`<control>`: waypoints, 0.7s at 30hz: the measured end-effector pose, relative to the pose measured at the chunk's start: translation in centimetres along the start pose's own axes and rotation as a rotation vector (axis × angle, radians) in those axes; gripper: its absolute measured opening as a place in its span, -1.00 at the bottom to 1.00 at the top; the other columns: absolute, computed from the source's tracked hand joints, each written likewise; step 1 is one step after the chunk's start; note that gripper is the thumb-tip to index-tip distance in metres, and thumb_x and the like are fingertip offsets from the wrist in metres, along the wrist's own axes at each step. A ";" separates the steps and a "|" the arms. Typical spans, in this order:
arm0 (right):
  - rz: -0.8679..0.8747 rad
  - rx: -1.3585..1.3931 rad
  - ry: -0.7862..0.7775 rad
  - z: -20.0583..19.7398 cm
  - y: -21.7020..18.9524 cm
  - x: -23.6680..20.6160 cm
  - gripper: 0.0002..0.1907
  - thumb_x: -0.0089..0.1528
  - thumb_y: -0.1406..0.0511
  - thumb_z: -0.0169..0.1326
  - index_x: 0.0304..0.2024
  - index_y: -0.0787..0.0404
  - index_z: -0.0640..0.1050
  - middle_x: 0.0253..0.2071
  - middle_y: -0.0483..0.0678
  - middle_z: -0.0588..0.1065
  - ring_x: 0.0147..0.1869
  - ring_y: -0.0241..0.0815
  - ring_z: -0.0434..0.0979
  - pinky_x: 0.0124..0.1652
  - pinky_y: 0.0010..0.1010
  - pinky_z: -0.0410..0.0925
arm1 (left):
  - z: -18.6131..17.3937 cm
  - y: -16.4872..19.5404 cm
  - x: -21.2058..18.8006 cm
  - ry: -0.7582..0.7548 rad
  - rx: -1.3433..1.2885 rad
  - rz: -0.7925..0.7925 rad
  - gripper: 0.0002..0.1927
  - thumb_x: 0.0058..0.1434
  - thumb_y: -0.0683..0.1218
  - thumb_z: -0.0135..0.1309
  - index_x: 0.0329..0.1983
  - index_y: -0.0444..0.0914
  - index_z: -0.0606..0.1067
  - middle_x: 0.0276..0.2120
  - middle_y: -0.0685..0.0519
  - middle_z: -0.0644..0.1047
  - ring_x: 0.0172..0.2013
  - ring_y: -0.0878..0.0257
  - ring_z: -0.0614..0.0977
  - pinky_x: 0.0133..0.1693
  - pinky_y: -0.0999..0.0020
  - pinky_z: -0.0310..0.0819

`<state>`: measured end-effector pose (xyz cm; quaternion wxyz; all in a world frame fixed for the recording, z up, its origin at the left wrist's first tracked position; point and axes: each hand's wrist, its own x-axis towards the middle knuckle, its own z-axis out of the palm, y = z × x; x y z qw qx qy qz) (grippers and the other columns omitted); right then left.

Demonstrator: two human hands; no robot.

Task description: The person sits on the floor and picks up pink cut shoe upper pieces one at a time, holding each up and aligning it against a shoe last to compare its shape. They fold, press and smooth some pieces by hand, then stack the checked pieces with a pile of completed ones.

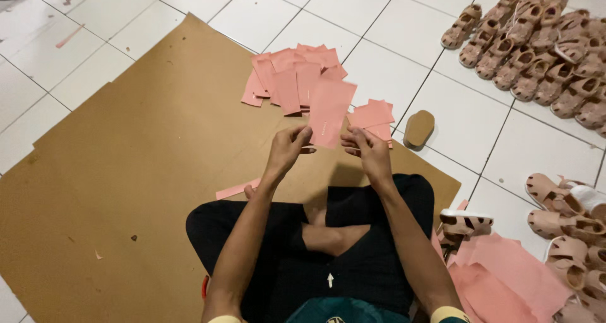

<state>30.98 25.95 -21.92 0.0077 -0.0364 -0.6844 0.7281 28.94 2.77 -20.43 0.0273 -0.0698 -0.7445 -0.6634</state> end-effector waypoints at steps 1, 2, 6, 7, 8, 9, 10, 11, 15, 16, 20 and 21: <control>-0.008 -0.023 0.015 -0.4 2.8 0.2 -0.55 0.43 0.16 -0.06 0.17 0.39 0.49 -0.10 0.01 0.64 -0.05 -0.27 0.67 -0.07 -0.48 0.52 | 0.1 -2.8 0.0 0.052 0.214 0.031 -0.62 0.43 -0.06 0.08 0.11 -0.49 0.48 -0.15 -0.25 0.61 -0.14 -0.08 0.68 -0.10 0.14 0.63; -0.018 -0.050 0.029 -0.8 5.4 0.2 -0.53 0.44 0.15 -0.06 0.19 0.41 0.48 -0.07 0.02 0.63 -0.03 -0.27 0.66 -0.07 -0.49 0.50 | 0.3 -5.3 -0.1 0.102 0.426 0.063 -0.58 0.43 -0.06 0.09 0.17 -0.49 0.43 -0.08 -0.30 0.62 -0.06 -0.17 0.69 -0.05 0.10 0.59; 0.136 -0.445 0.156 -1.0 11.9 -0.2 -0.46 0.42 0.11 -0.03 0.28 0.40 0.52 -0.18 0.25 0.61 -0.21 0.22 0.60 -0.25 -0.28 0.45 | 1.6 -11.9 -3.7 0.048 0.735 0.136 -0.35 0.31 -0.10 0.14 0.34 -0.54 0.22 0.26 -0.45 0.32 0.24 -0.35 0.37 0.21 0.00 0.34; 0.174 -0.524 0.115 -0.5 12.7 -0.5 -0.41 0.41 0.09 -0.04 0.32 0.39 0.44 -0.11 0.28 0.59 -0.13 0.21 0.61 -0.13 -0.26 0.45 | 1.9 -12.9 -4.6 -0.019 0.779 0.124 -0.33 0.32 -0.10 0.13 0.37 -0.52 0.20 0.34 -0.42 0.25 0.33 -0.32 0.28 0.28 0.02 0.28; 0.213 -0.605 0.070 0.1 13.2 -0.6 -0.35 0.40 0.06 -0.05 0.37 0.39 0.36 -0.04 0.32 0.56 -0.05 0.19 0.63 -0.02 -0.24 0.44 | 2.4 -13.7 -5.1 -0.085 0.820 0.111 -0.32 0.34 -0.10 0.12 0.41 -0.51 0.18 0.41 -0.38 0.19 0.42 -0.29 0.20 0.36 0.04 0.22; 0.241 -0.687 0.024 0.9 13.5 -0.4 -0.29 0.38 0.03 -0.06 0.42 0.38 0.27 0.03 0.35 0.54 0.03 0.18 0.65 0.10 -0.21 0.44 | 2.8 -14.3 -5.0 -0.166 0.882 0.098 -0.28 0.31 -0.07 0.12 0.41 -0.50 0.16 0.42 -0.36 0.16 0.43 -0.26 0.17 0.37 0.04 0.18; 0.045 -0.677 -0.068 1.7 13.9 -0.1 -0.26 0.39 0.02 -0.08 0.43 0.41 0.23 0.17 0.38 0.43 0.20 0.25 0.47 0.20 -0.15 0.30 | 3.2 -14.8 -4.7 -0.242 0.945 0.093 -0.24 0.27 -0.04 0.12 0.41 -0.50 0.14 0.43 -0.34 0.13 0.44 -0.24 0.13 0.38 0.03 0.13; -0.151 -0.663 -0.157 2.5 14.2 0.2 -0.24 0.39 0.02 -0.10 0.43 0.45 0.19 0.30 0.42 0.32 0.36 0.32 0.30 0.31 -0.09 0.17 | 3.5 -15.0 -4.2 -0.321 1.007 0.092 -0.20 0.24 -0.01 0.12 0.41 -0.49 0.11 0.45 -0.32 0.10 0.45 -0.21 0.10 0.39 0.03 0.08; -0.275 -0.920 -0.405 5.6 15.8 2.1 -0.10 0.43 -0.08 -0.21 0.48 0.52 -0.03 0.54 0.44 -0.09 0.65 0.30 -0.22 0.51 -0.09 -0.19 | 4.4 -16.3 -1.8 -0.430 1.326 0.340 -0.22 0.29 0.02 -0.01 0.51 -0.37 0.09 0.51 -0.23 0.06 0.48 -0.18 0.05 0.38 -0.04 0.02; -0.281 -0.939 -0.432 5.9 16.4 2.5 -0.07 0.43 -0.11 -0.22 0.47 0.55 -0.06 0.54 0.44 -0.11 0.65 0.29 -0.23 0.51 -0.08 -0.20 | 4.6 -16.9 -1.7 -0.528 1.315 0.315 -0.22 0.28 0.06 -0.04 0.49 -0.36 0.08 0.49 -0.24 0.03 0.47 -0.21 0.01 0.37 -0.11 -0.02; -0.236 -1.015 -0.492 6.0 17.6 6.4 0.01 0.39 -0.17 -0.24 0.46 0.58 -0.10 0.55 0.40 -0.14 0.66 0.26 -0.27 0.51 -0.10 -0.22 | 5.1 -19.3 -1.5 -0.583 1.335 0.285 -0.25 0.27 0.07 -0.04 0.47 -0.32 0.12 0.47 -0.20 0.05 0.47 -0.19 0.04 0.35 -0.19 -0.03; -0.195 -1.028 -0.501 5.7 17.6 7.4 0.02 0.38 -0.17 -0.23 0.46 0.57 -0.11 0.56 0.39 -0.15 0.66 0.25 -0.27 0.51 -0.11 -0.22 | 5.2 -19.9 -1.6 -0.535 1.283 0.283 -0.27 0.32 0.07 -0.05 0.47 -0.34 0.13 0.47 -0.22 0.07 0.45 -0.19 0.07 0.35 -0.18 -0.01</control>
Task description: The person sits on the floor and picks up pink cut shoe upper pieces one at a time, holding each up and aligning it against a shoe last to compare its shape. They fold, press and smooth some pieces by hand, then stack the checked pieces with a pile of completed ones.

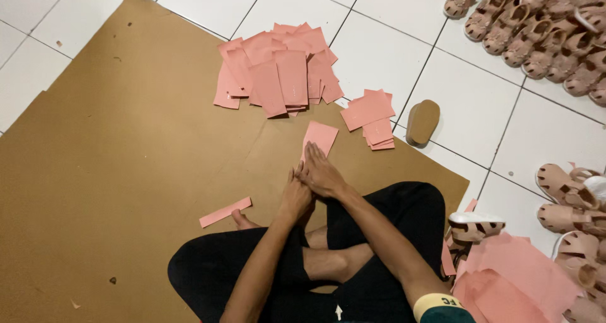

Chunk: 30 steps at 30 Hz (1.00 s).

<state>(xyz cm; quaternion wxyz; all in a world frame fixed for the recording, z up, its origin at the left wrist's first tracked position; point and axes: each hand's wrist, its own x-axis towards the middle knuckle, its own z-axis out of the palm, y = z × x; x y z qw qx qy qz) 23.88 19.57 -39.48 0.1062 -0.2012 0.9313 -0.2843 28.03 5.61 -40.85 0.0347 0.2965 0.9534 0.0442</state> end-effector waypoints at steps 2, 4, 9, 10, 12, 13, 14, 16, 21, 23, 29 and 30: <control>0.054 -0.076 0.009 -1.7 1.4 1.4 0.04 0.36 -0.18 -0.22 0.46 0.56 -0.13 0.55 0.38 -0.17 0.64 0.23 -0.29 0.49 -0.11 -0.24 | 0.8 0.1 0.0 0.102 -0.094 -0.046 -0.32 0.40 0.08 -0.06 0.46 -0.37 0.15 0.48 -0.27 0.12 0.43 -0.19 0.14 0.36 -0.16 0.04; 0.074 -0.114 0.015 -3.8 2.2 3.2 0.06 0.34 -0.20 -0.22 0.47 0.54 -0.13 0.55 0.36 -0.17 0.63 0.21 -0.28 0.48 -0.10 -0.25 | 1.0 0.4 0.4 0.100 -0.144 -0.119 -0.30 0.36 0.07 -0.04 0.45 -0.39 0.16 0.46 -0.24 0.15 0.41 -0.14 0.19 0.34 -0.14 0.06; 0.217 0.675 0.130 -7.0 2.7 3.2 -0.02 0.35 -0.24 -0.39 0.51 0.37 -0.02 0.56 0.22 -0.03 0.64 0.13 -0.12 0.48 -0.11 -0.15 | -0.2 3.1 1.8 0.012 -0.269 -0.319 -0.28 0.37 0.07 -0.08 0.50 -0.39 0.12 0.47 -0.21 0.16 0.38 -0.07 0.27 0.26 -0.05 0.21; 0.257 0.751 0.246 -7.0 2.7 2.5 -0.03 0.34 -0.25 -0.41 0.49 0.35 0.08 0.53 0.21 0.07 0.61 0.13 0.00 0.46 -0.10 -0.08 | -0.4 3.3 2.3 -0.065 -0.390 -0.388 -0.28 0.43 0.08 -0.13 0.54 -0.38 0.08 0.48 -0.20 0.15 0.38 -0.07 0.28 0.24 -0.04 0.27; 0.355 0.900 0.469 -6.4 2.8 0.2 -0.03 0.31 -0.28 -0.45 0.45 0.29 0.26 0.48 0.17 0.28 0.55 0.11 0.23 0.42 -0.10 0.06 | -0.9 3.0 3.4 -0.208 -0.461 -0.465 -0.38 0.54 0.04 -0.24 0.57 -0.32 0.11 0.44 -0.18 0.24 0.32 -0.07 0.37 0.20 -0.01 0.36; 0.331 0.938 0.526 -5.9 2.9 -1.0 -0.05 0.35 -0.27 -0.45 0.45 0.30 0.26 0.47 0.18 0.29 0.55 0.12 0.24 0.44 -0.11 0.06 | -1.1 2.1 4.5 -0.283 -0.416 -0.468 -0.47 0.60 0.00 -0.30 0.58 -0.26 0.17 0.40 -0.15 0.35 0.27 -0.05 0.44 0.20 0.01 0.40; 0.310 0.973 0.583 -5.4 2.8 -2.2 -0.07 0.38 -0.26 -0.46 0.46 0.30 0.25 0.47 0.19 0.30 0.55 0.13 0.25 0.46 -0.13 0.07 | -1.4 1.2 5.1 -0.362 -0.370 -0.467 -0.52 0.65 -0.05 -0.35 0.58 -0.19 0.24 0.36 -0.12 0.45 0.22 -0.03 0.52 0.20 0.03 0.43; 0.303 0.967 0.640 -5.1 3.0 -3.4 -0.10 0.40 -0.25 -0.48 0.47 0.29 0.22 0.47 0.19 0.29 0.54 0.13 0.24 0.46 -0.14 0.06 | -2.6 -2.4 7.3 0.466 0.119 0.101 -0.39 0.26 -0.04 -0.06 0.41 -0.17 0.27 0.31 -0.01 0.47 0.31 0.00 0.43 0.27 0.02 0.27; 0.223 0.723 0.608 -4.1 2.0 -4.1 -0.11 0.40 -0.22 -0.43 0.50 0.29 0.14 0.49 0.21 0.23 0.56 0.13 0.19 0.42 -0.15 0.06 | -4.6 -4.8 5.4 0.248 0.053 -0.255 -0.34 0.21 0.08 0.09 0.30 -0.33 0.31 0.09 -0.11 0.49 0.16 -0.05 0.47 0.24 -0.06 0.28; 0.135 0.658 0.506 -3.0 1.5 -4.1 -0.07 0.38 -0.23 -0.37 0.52 0.33 0.01 0.52 0.26 0.13 0.59 0.16 0.13 0.40 -0.17 0.09 | -4.3 -3.6 2.2 0.087 -0.132 -0.379 -0.29 0.29 0.12 0.12 0.34 -0.43 0.29 0.10 -0.17 0.46 0.17 -0.09 0.45 0.25 -0.04 0.29; -0.074 0.286 0.150 1.6 -0.5 -4.4 0.00 0.39 -0.16 -0.23 0.51 0.49 -0.12 0.55 0.41 -0.08 0.63 0.30 -0.11 0.47 -0.12 -0.06 | -1.7 -1.0 -2.4 0.242 -0.246 -0.285 -0.29 0.32 0.06 0.06 0.41 -0.44 0.24 0.33 -0.26 0.30 0.34 -0.20 0.30 0.28 -0.07 0.22; -0.123 0.224 0.107 2.2 -1.0 -4.3 0.00 0.39 -0.15 -0.20 0.49 0.51 -0.11 0.55 0.41 -0.08 0.64 0.31 -0.14 0.49 -0.11 -0.09 | -1.3 -1.0 -2.6 0.216 -0.210 -0.262 -0.28 0.31 0.07 0.04 0.43 -0.41 0.21 0.38 -0.27 0.23 0.37 -0.22 0.22 0.27 -0.11 0.17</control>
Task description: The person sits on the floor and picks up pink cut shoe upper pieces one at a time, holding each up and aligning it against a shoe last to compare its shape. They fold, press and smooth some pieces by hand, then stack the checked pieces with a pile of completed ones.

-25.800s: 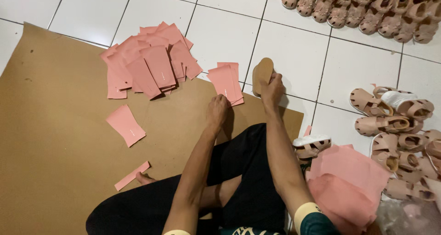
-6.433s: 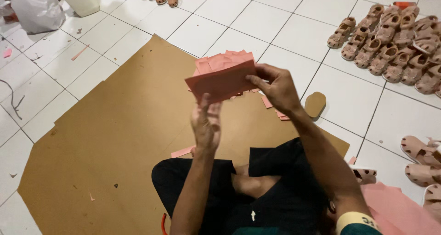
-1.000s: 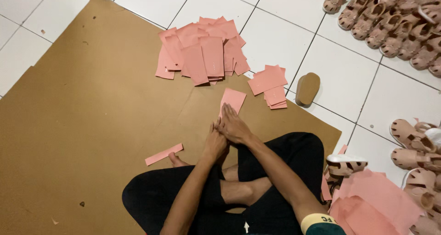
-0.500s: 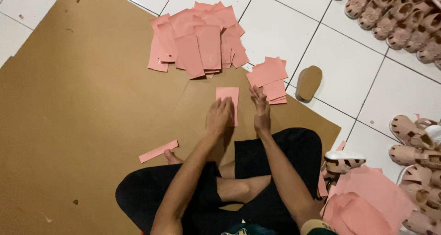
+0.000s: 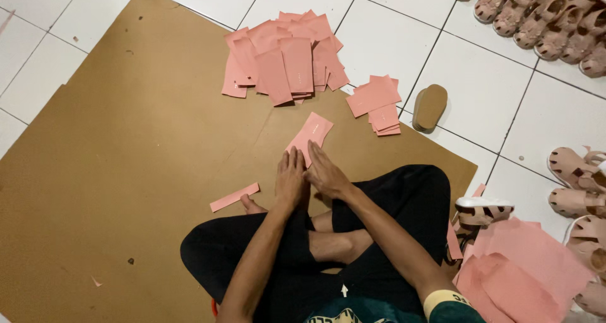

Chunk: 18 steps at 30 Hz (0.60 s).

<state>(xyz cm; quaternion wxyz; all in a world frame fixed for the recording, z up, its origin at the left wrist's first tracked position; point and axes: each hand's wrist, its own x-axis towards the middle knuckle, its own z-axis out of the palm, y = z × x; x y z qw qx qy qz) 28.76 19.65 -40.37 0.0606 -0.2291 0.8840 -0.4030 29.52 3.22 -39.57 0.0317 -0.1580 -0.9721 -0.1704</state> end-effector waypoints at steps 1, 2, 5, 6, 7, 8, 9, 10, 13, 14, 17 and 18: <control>-0.044 -0.033 -0.045 0.6 -0.4 0.1 -0.01 0.39 -0.15 -0.20 0.49 0.51 -0.09 0.55 0.40 -0.08 0.65 0.30 -0.14 0.50 -0.11 -0.10 | 0.4 -0.1 -0.2 -0.024 0.036 0.024 -0.27 0.31 0.07 0.02 0.44 -0.39 0.18 0.44 -0.27 0.17 0.41 -0.24 0.15 0.27 -0.16 0.11; -0.088 -0.067 -0.089 1.1 -0.7 0.3 -0.01 0.39 -0.15 -0.20 0.49 0.51 -0.08 0.55 0.40 -0.07 0.65 0.29 -0.14 0.51 -0.10 -0.12 | 0.7 -0.2 -0.4 -0.101 0.107 0.042 -0.27 0.32 0.07 -0.01 0.46 -0.36 0.15 0.45 -0.27 0.10 0.43 -0.25 0.08 0.29 -0.19 0.07; -0.139 -0.200 -0.180 1.6 -1.0 1.6 -0.01 0.39 -0.16 -0.17 0.48 0.52 -0.05 0.55 0.41 -0.07 0.65 0.27 -0.14 0.52 -0.11 -0.15 | 1.8 -0.4 -0.6 -0.304 0.251 0.076 -0.26 0.35 0.08 -0.08 0.51 -0.30 0.06 0.50 -0.27 -0.03 0.47 -0.27 -0.07 0.35 -0.26 -0.03; -0.142 -0.247 -0.205 1.5 -0.9 2.2 -0.01 0.39 -0.16 -0.16 0.47 0.53 -0.05 0.55 0.41 -0.07 0.65 0.27 -0.14 0.53 -0.11 -0.16 | 2.0 -0.3 -0.6 -0.348 0.253 0.069 -0.25 0.35 0.07 -0.08 0.52 -0.30 0.05 0.50 -0.27 -0.04 0.47 -0.29 -0.07 0.35 -0.26 -0.05; -0.129 -0.257 -0.207 1.3 -0.7 2.8 0.00 0.38 -0.17 -0.17 0.47 0.54 -0.05 0.55 0.41 -0.07 0.65 0.26 -0.14 0.52 -0.11 -0.16 | 2.4 -0.4 -0.6 -0.392 0.252 0.059 -0.24 0.35 0.07 -0.08 0.53 -0.30 0.04 0.50 -0.27 -0.04 0.47 -0.30 -0.07 0.36 -0.26 -0.06; -0.118 -0.267 -0.211 0.9 -0.3 3.4 0.01 0.37 -0.17 -0.17 0.46 0.54 -0.04 0.55 0.40 -0.07 0.64 0.24 -0.13 0.52 -0.12 -0.16 | 2.8 -0.5 -0.6 -0.372 0.298 0.061 -0.24 0.33 0.07 -0.08 0.52 -0.31 0.05 0.50 -0.25 -0.03 0.47 -0.28 -0.05 0.35 -0.23 -0.04; -0.109 -0.280 -0.217 0.4 0.2 4.1 0.02 0.36 -0.18 -0.17 0.46 0.55 -0.04 0.54 0.39 -0.06 0.64 0.23 -0.12 0.51 -0.12 -0.17 | 3.2 -0.6 -0.6 -0.349 0.343 0.061 -0.23 0.32 0.06 -0.07 0.52 -0.32 0.06 0.50 -0.24 -0.02 0.47 -0.26 -0.04 0.34 -0.19 -0.03; -0.072 -0.283 -0.216 0.0 0.5 4.7 0.04 0.35 -0.19 -0.17 0.46 0.55 -0.05 0.54 0.39 -0.07 0.63 0.23 -0.13 0.50 -0.13 -0.16 | 3.4 -0.7 -0.8 -0.330 0.390 0.062 -0.23 0.31 0.06 -0.06 0.52 -0.32 0.07 0.50 -0.22 -0.01 0.46 -0.24 -0.02 0.33 -0.15 -0.02; -0.008 -0.318 -0.214 -1.4 1.4 6.8 0.08 0.31 -0.23 -0.18 0.47 0.54 -0.06 0.53 0.35 -0.07 0.62 0.21 -0.13 0.48 -0.15 -0.16 | 3.8 -1.1 -0.7 -0.186 0.304 0.077 -0.21 0.38 0.16 -0.05 0.51 -0.39 0.09 0.50 -0.28 0.05 0.46 -0.24 0.07 0.36 -0.07 0.04; -0.017 -0.345 -0.211 -1.9 1.4 7.6 0.08 0.32 -0.23 -0.19 0.48 0.51 -0.05 0.54 0.32 -0.06 0.63 0.20 -0.12 0.49 -0.16 -0.16 | 3.8 -1.2 -0.6 -0.215 0.306 0.077 -0.20 0.38 0.17 -0.03 0.50 -0.41 0.09 0.51 -0.29 0.05 0.46 -0.23 0.09 0.36 -0.06 0.05; 0.039 -0.373 -0.173 -3.0 1.1 9.9 0.06 0.32 -0.25 -0.20 0.48 0.46 -0.07 0.57 0.24 -0.07 0.64 0.15 -0.13 0.50 -0.18 -0.16 | 3.5 -1.4 0.2 -0.261 0.278 0.087 -0.14 0.34 0.18 0.03 0.48 -0.45 0.09 0.50 -0.30 0.07 0.44 -0.21 0.13 0.36 -0.05 0.06; 0.059 -0.379 -0.147 -3.4 1.1 10.9 0.06 0.32 -0.25 -0.20 0.48 0.44 -0.09 0.58 0.22 -0.08 0.64 0.14 -0.14 0.50 -0.19 -0.15 | 3.1 -1.4 0.5 -0.256 0.250 0.086 -0.11 0.29 0.18 0.06 0.48 -0.44 0.08 0.48 -0.29 0.07 0.42 -0.21 0.13 0.35 -0.06 0.06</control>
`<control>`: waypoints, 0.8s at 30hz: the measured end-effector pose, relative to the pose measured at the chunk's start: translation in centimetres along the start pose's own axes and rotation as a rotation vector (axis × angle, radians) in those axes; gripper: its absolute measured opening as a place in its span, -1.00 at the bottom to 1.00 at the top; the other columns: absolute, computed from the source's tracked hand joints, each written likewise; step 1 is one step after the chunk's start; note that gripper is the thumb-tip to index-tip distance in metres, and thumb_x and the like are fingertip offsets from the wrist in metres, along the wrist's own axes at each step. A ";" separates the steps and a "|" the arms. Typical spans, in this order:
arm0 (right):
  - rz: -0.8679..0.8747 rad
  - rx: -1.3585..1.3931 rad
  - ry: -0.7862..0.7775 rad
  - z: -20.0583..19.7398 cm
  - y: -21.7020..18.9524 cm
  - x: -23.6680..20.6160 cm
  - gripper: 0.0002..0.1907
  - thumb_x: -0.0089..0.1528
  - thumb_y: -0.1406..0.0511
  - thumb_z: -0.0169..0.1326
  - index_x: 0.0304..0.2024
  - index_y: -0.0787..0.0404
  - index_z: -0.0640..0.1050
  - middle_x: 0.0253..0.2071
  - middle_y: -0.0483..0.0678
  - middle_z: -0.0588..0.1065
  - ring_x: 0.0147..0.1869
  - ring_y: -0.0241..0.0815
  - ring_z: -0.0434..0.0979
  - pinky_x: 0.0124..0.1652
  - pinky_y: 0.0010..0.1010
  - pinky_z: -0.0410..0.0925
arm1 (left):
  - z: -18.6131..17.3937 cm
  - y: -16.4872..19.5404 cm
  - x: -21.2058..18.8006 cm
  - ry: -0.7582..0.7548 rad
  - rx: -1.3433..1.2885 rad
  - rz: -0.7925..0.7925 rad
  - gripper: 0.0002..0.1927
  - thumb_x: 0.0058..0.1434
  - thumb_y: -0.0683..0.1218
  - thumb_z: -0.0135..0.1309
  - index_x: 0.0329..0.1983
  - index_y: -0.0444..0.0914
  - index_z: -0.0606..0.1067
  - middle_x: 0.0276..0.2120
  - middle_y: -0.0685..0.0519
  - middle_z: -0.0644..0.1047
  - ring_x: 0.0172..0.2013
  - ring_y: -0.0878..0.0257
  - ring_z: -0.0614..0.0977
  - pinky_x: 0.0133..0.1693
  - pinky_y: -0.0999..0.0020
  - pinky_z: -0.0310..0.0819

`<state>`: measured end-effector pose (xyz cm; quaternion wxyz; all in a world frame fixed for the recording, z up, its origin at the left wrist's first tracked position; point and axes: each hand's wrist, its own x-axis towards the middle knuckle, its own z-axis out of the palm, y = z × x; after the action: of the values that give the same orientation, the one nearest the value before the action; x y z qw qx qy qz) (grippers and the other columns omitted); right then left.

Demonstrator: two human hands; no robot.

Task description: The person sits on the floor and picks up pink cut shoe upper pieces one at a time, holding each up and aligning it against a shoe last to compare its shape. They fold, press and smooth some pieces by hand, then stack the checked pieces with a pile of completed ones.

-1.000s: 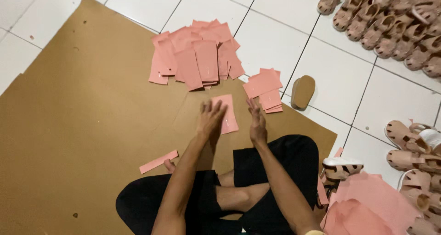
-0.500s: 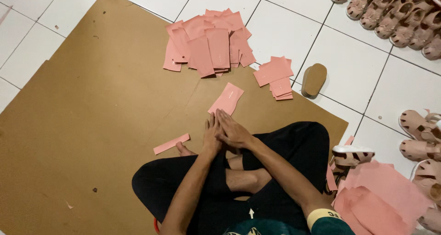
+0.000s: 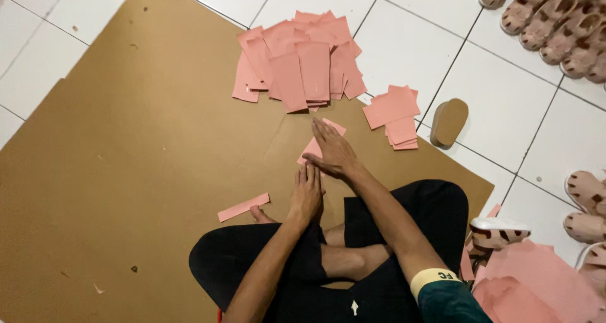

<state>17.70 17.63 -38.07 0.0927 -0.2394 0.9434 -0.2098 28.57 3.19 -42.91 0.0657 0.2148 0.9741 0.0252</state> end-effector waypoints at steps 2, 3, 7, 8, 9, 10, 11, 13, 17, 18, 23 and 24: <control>0.011 0.073 -0.040 -1.0 0.4 0.9 0.05 0.31 -0.24 -0.22 0.51 0.39 -0.13 0.58 0.23 -0.12 0.65 0.13 -0.18 0.49 -0.18 -0.18 | -0.5 -0.3 -0.4 0.009 -0.045 -0.010 -0.09 0.25 0.16 0.10 0.48 -0.43 0.08 0.46 -0.27 0.08 0.41 -0.19 0.15 0.33 -0.09 0.07; 0.027 0.114 -0.065 -1.4 0.5 0.8 0.05 0.31 -0.24 -0.23 0.52 0.36 -0.14 0.58 0.23 -0.14 0.65 0.13 -0.20 0.49 -0.17 -0.19 | -0.9 -0.5 -0.6 0.020 -0.068 -0.012 -0.11 0.25 0.15 0.11 0.48 -0.42 0.10 0.46 -0.26 0.09 0.42 -0.18 0.16 0.33 -0.11 0.08; 0.190 0.515 0.134 -1.3 0.9 -3.1 0.04 0.29 -0.26 -0.36 0.54 0.32 -0.12 0.59 0.22 -0.15 0.65 0.16 -0.22 0.46 -0.18 -0.20 | -2.3 0.2 -1.7 0.049 -0.328 -0.060 -0.14 0.22 0.10 0.14 0.44 -0.41 0.12 0.45 -0.24 0.11 0.42 -0.20 0.15 0.32 -0.12 0.09; 0.224 0.617 0.189 -1.0 0.7 -4.4 0.03 0.28 -0.26 -0.40 0.54 0.31 -0.12 0.59 0.21 -0.16 0.65 0.17 -0.22 0.46 -0.18 -0.20 | -2.7 0.3 -1.6 0.130 -0.344 -0.044 -0.16 0.25 0.09 0.12 0.46 -0.43 0.11 0.46 -0.27 0.11 0.43 -0.20 0.15 0.34 -0.11 0.08; 0.271 0.720 0.234 -0.4 0.6 -6.3 0.03 0.28 -0.27 -0.43 0.55 0.30 -0.11 0.60 0.21 -0.16 0.64 0.17 -0.23 0.45 -0.18 -0.20 | -2.8 0.6 -1.5 0.200 -0.371 -0.027 -0.17 0.28 0.08 0.10 0.47 -0.44 0.10 0.46 -0.29 0.11 0.44 -0.20 0.16 0.37 -0.10 0.08; 0.164 0.549 0.223 0.7 -0.2 -7.5 0.03 0.33 -0.25 -0.39 0.52 0.39 -0.09 0.58 0.28 -0.12 0.65 0.20 -0.20 0.48 -0.16 -0.17 | -3.0 1.0 -1.3 0.266 -0.404 -0.013 -0.18 0.31 0.07 0.08 0.48 -0.46 0.09 0.47 -0.31 0.11 0.44 -0.21 0.17 0.39 -0.09 0.07; 0.056 0.381 0.213 1.6 -0.8 -8.2 0.02 0.38 -0.24 -0.34 0.50 0.48 -0.07 0.57 0.34 -0.08 0.66 0.24 -0.17 0.52 -0.14 -0.15 | -3.1 1.2 -1.0 0.202 -0.284 -0.037 -0.15 0.28 0.07 0.07 0.49 -0.45 0.08 0.48 -0.31 0.08 0.46 -0.20 0.13 0.39 -0.08 0.02; -0.080 0.265 0.116 3.0 -1.8 -8.5 0.03 0.37 -0.23 -0.28 0.49 0.50 -0.03 0.56 0.36 -0.07 0.67 0.23 -0.16 0.53 -0.12 -0.16 | -3.1 1.3 -0.4 0.084 -0.032 -0.086 -0.10 0.22 0.08 0.06 0.51 -0.43 0.05 0.50 -0.30 0.04 0.49 -0.19 0.05 0.41 -0.07 -0.06; -0.183 0.096 -0.012 4.4 -2.5 -7.4 0.04 0.34 -0.20 -0.17 0.48 0.53 -0.03 0.54 0.41 -0.11 0.65 0.25 -0.20 0.52 -0.12 -0.20 | -2.4 1.2 0.0 -0.010 0.041 0.012 -0.16 0.28 0.13 -0.04 0.50 -0.34 0.00 0.49 -0.29 -0.03 0.46 -0.28 -0.07 0.36 -0.22 -0.16; -0.140 0.107 -0.026 4.3 -2.5 -7.0 0.05 0.33 -0.21 -0.18 0.48 0.53 -0.04 0.54 0.39 -0.11 0.65 0.24 -0.20 0.51 -0.14 -0.19 | -2.3 1.1 0.0 -0.091 0.122 0.014 -0.14 0.29 0.15 -0.05 0.52 -0.36 -0.01 0.50 -0.29 -0.04 0.46 -0.29 -0.08 0.36 -0.21 -0.15; 0.005 -0.006 -0.048 0.8 -0.5 -2.2 0.06 0.35 -0.23 -0.24 0.47 0.53 -0.08 0.56 0.31 -0.13 0.65 0.17 -0.21 0.50 -0.18 -0.20 | -1.3 0.9 0.2 0.027 0.020 -0.020 -0.10 0.35 0.29 -0.07 0.51 -0.40 0.03 0.50 -0.25 0.00 0.49 -0.24 -0.01 0.39 -0.19 -0.08; 0.030 0.010 -0.049 0.1 -0.5 -1.2 0.05 0.35 -0.24 -0.25 0.48 0.50 -0.08 0.57 0.29 -0.13 0.65 0.15 -0.21 0.49 -0.19 -0.21 | -1.3 0.8 0.2 -0.025 0.004 -0.029 -0.08 0.36 0.30 -0.06 0.51 -0.41 0.03 0.50 -0.25 0.01 0.50 -0.23 -0.01 0.40 -0.18 -0.08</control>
<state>18.95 17.78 -37.89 0.1203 -0.2299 0.9432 -0.2072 28.56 4.02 -41.61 0.0780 0.2011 0.9763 0.0197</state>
